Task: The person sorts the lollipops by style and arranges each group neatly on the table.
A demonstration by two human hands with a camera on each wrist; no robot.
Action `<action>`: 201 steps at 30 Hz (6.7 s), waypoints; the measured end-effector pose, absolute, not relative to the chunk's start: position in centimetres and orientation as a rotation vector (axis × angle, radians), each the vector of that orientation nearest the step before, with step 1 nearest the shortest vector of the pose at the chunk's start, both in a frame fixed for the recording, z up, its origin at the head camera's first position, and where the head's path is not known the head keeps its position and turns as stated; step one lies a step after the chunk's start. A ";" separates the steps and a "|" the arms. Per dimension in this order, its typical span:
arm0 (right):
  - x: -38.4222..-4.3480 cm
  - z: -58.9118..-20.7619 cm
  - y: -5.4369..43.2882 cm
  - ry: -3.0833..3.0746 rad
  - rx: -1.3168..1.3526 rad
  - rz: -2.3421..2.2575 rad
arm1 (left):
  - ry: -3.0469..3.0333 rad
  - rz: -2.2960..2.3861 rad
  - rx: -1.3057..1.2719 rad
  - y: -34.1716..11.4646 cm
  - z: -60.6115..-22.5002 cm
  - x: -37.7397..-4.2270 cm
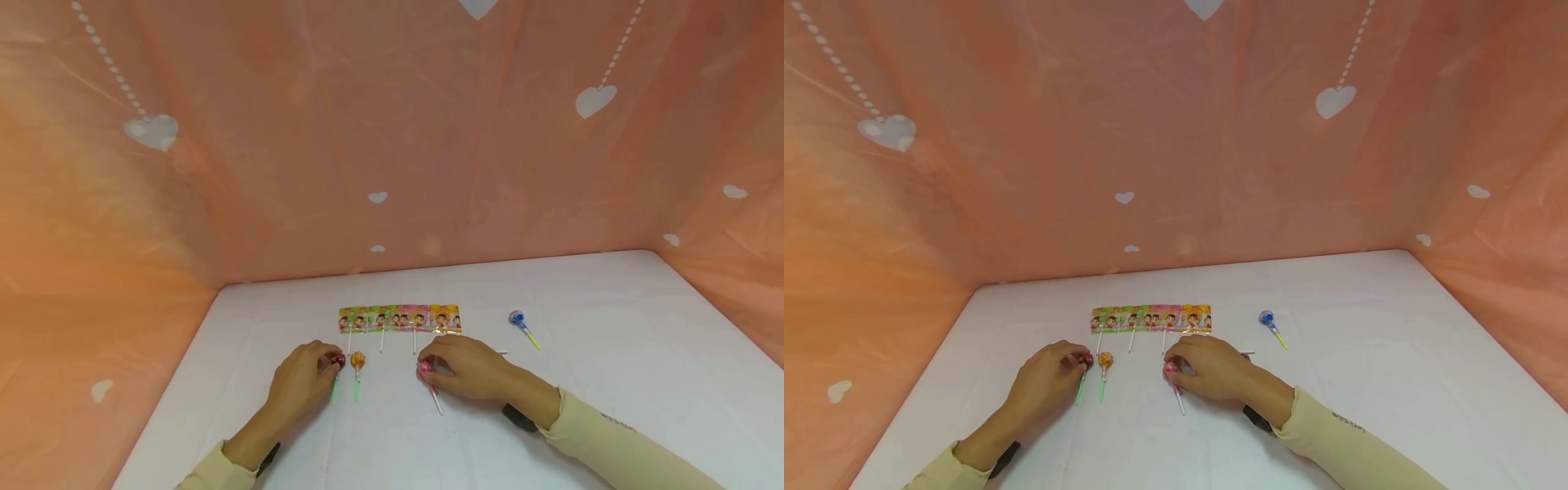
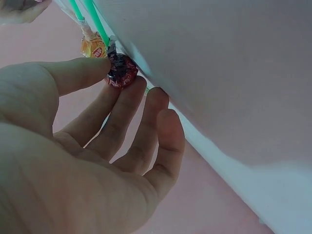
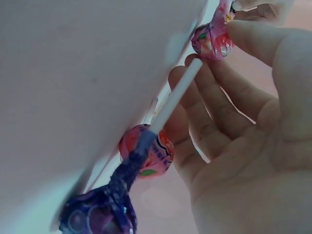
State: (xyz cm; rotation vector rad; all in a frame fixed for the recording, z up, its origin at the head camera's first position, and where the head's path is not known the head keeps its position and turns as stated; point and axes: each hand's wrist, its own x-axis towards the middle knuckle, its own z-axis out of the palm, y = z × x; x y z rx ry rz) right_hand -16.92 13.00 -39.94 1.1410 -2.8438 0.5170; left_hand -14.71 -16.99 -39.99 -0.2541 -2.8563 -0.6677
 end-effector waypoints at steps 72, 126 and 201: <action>-16.9 -38.8 7.2 -2.869 0.780 0.819 | -2.876 -0.679 -0.249 -17.2 -40.3 -14.9; -18.3 -39.7 5.1 -2.886 0.895 0.604 | -2.876 -0.638 -0.263 -17.1 -40.2 -14.8; -20.8 -39.6 27.2 -2.913 0.641 0.508 | -2.867 -0.670 -0.242 -17.2 -40.1 -14.9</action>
